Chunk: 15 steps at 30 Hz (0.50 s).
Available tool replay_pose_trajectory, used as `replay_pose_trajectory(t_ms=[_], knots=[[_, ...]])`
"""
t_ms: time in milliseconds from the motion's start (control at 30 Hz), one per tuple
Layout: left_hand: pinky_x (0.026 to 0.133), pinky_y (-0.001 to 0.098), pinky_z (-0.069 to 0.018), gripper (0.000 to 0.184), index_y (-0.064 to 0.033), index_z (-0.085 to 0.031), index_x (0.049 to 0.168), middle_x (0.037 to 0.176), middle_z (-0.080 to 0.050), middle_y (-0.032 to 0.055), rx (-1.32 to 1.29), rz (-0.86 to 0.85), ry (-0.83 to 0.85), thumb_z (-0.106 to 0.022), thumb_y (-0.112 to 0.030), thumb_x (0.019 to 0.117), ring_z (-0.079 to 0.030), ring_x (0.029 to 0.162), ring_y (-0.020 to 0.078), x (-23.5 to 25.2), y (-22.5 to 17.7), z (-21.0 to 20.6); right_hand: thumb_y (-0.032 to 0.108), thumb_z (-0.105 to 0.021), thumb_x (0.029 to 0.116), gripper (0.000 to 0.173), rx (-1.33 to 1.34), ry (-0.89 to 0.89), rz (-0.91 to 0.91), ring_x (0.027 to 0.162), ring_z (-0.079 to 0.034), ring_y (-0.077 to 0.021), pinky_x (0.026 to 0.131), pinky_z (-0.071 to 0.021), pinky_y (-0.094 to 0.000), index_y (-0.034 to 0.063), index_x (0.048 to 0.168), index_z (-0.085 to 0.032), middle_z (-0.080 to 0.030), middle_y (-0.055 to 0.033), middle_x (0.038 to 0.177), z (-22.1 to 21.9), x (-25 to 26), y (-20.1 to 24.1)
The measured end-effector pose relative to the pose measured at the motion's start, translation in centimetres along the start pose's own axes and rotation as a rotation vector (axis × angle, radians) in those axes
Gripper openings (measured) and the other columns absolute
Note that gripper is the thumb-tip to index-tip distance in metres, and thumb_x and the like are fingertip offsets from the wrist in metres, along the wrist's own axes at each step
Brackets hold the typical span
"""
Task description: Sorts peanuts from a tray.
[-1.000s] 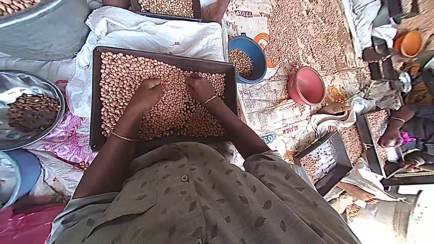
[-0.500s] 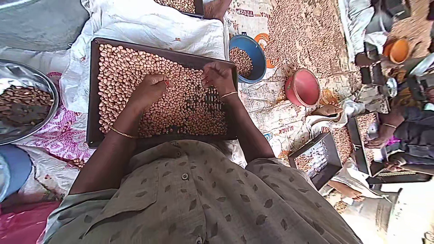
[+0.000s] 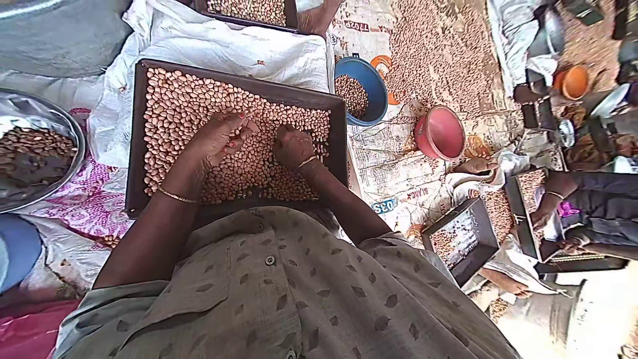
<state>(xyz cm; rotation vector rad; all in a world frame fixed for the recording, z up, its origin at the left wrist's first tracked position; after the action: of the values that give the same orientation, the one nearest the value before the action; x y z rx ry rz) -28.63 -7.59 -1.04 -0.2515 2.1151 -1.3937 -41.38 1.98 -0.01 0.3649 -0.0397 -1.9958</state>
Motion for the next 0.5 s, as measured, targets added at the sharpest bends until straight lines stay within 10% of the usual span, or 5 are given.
replay_pose_trajectory(t_ms=[100,200,367,500], knots=[[0.037,0.012,-0.0258,0.046,-0.0126,-0.064,0.107,0.073,-0.057,-0.0062,0.054,0.043,0.053,-0.027,-0.039,0.113,-0.033,0.042,-0.0019,0.0,0.5,-0.7,0.014,-0.066,0.0925,0.018,0.486,-0.115,0.135,0.079,-0.069,-0.0245,0.073,-0.0552,-0.045,-0.0014,0.099,-0.072,-0.072,-0.0143,0.089,2.2,0.1,-0.6],[0.039,0.0136,-0.0262,0.051,-0.0157,-0.065,0.105,0.076,-0.061,-0.0052,0.027,0.136,0.052,-0.025,-0.048,0.1113,-0.036,0.045,-0.0009,-0.4,1.0,-1.4,0.006,-0.065,0.0959,0.021,0.802,-0.119,0.385,0.074,-0.066,-0.0135,0.07,-0.0579,-0.0301,-0.0068,0.113,-0.066,-0.069,-0.0141,0.098,4.8,-0.3,1.5],[0.038,0.01,-0.0287,0.035,-0.013,-0.062,0.101,0.072,-0.056,-0.0068,-0.234,0.05,-0.002,-0.032,-0.026,0.1123,-0.037,0.044,-0.0033,0.2,0.2,0.0,0.006,-0.062,0.0968,0.022,0.3,-0.293,0.263,0.1,-0.071,-0.0343,0.089,-0.0573,-0.0492,-0.0014,0.115,-0.072,-0.071,-0.0209,0.114,3.4,4.0,-0.1],[0.039,0.0092,-0.0307,0.032,-0.0144,-0.062,0.097,0.07,-0.052,-0.0091,-0.341,-0.066,-0.035,-0.033,-0.02,0.1109,-0.038,0.045,-0.0038,0.0,-0.8,1.4,0.008,-0.06,0.0991,0.022,0.181,-0.332,0.225,0.102,-0.071,-0.0375,0.083,-0.0591,-0.0497,0.0015,0.117,-0.072,-0.068,-0.0227,0.12,1.2,4.4,0.4]])
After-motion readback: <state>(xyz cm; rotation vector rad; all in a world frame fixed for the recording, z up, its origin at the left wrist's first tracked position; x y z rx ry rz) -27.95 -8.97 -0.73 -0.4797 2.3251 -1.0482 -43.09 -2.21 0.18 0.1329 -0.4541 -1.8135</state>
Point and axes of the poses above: each hand's wrist, its own x-axis towards the middle knuckle, its own z-axis out of the back of the hand, y = z × x, the point moved 8 cm from there along x, towards the middle knuckle
